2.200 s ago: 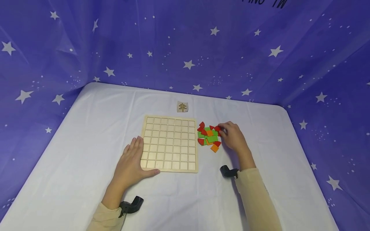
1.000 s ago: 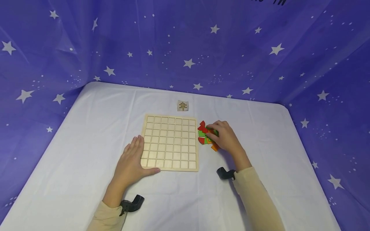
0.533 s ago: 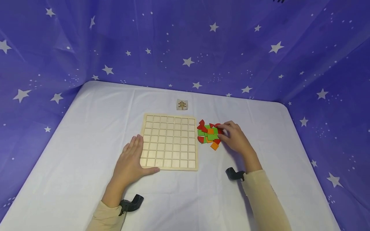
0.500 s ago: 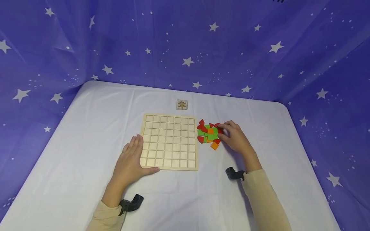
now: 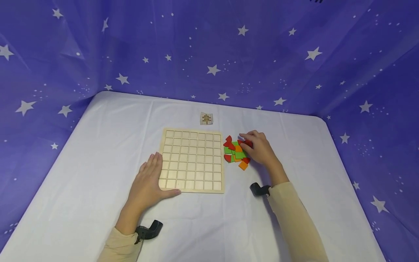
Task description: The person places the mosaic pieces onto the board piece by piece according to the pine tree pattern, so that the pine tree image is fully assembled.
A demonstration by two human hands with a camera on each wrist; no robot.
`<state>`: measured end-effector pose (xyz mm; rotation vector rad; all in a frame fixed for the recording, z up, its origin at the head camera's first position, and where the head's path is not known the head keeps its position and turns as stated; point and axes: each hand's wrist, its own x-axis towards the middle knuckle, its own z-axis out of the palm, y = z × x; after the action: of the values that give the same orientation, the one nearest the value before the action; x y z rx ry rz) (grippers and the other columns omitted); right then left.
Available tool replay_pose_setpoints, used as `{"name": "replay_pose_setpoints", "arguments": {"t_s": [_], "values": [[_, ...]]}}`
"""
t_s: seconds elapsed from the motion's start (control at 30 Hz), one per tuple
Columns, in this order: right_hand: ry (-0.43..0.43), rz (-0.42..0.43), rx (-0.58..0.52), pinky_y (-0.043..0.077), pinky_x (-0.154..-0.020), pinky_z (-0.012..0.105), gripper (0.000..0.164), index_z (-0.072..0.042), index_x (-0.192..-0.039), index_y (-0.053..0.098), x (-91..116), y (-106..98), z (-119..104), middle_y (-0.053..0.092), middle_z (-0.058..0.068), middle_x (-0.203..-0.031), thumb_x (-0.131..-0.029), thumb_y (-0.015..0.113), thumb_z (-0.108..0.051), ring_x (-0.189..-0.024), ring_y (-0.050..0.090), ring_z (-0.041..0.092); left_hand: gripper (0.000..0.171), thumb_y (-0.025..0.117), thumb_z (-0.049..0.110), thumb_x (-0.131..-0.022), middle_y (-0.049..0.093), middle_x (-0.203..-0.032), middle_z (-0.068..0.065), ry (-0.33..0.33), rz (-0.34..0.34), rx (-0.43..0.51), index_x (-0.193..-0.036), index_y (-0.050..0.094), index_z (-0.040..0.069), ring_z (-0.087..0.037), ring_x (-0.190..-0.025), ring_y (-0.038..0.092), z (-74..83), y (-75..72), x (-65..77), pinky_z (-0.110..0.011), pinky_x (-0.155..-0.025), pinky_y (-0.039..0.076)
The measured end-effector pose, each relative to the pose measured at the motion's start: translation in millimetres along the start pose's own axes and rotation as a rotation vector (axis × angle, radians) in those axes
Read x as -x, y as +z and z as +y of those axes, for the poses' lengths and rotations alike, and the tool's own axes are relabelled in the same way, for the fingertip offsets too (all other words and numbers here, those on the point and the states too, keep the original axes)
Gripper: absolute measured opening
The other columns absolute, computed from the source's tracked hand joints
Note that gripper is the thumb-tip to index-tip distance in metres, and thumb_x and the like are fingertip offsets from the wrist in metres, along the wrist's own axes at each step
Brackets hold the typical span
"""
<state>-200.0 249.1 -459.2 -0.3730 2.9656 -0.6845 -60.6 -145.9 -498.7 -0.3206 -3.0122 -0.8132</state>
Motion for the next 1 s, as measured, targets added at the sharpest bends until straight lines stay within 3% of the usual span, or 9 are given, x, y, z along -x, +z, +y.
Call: {"name": "replay_pose_setpoints", "arguments": {"t_s": [0.33, 0.6, 1.0], "values": [[0.049, -0.086, -0.021, 0.043, -0.105, 0.049, 0.032, -0.018, -0.126, 0.070, -5.9, 0.9, -4.0, 0.061, 0.005, -0.118, -0.098, 0.063, -0.030, -0.120, 0.045, 0.029, 0.142, 0.067, 0.086, -0.061, 0.012, -0.166, -0.019, 0.009, 0.004, -0.003, -0.158, 0.010, -0.001, -0.036, -0.155, 0.011, 1.6, -0.3, 0.6, -0.051, -0.125, 0.013], [0.073, -0.059, -0.117, 0.044, -0.106, 0.047, 0.024, -0.014, -0.117, 0.071, -8.3, 2.2, -2.7, 0.065, 0.006, -0.118, -0.096, 0.067, -0.026, -0.117, 0.047, 0.028, 0.141, 0.069, 0.085, -0.062, 0.011, -0.166, -0.018, 0.001, 0.000, -0.007, -0.158, 0.009, 0.000, -0.035, -0.155, 0.010, 1.4, -1.6, 0.6, -0.051, -0.125, 0.014], [0.086, -0.050, -0.176, 0.047, -0.102, 0.046, 0.023, -0.015, -0.115, 0.072, -8.1, 4.0, -1.4, 0.069, 0.006, -0.112, -0.095, 0.068, -0.025, -0.111, 0.049, 0.026, 0.141, 0.068, 0.085, -0.062, 0.010, -0.166, -0.017, -0.001, -0.008, -0.013, -0.158, 0.009, 0.000, -0.035, -0.155, 0.009, 1.5, -1.3, 0.4, -0.052, -0.125, 0.014]]}}
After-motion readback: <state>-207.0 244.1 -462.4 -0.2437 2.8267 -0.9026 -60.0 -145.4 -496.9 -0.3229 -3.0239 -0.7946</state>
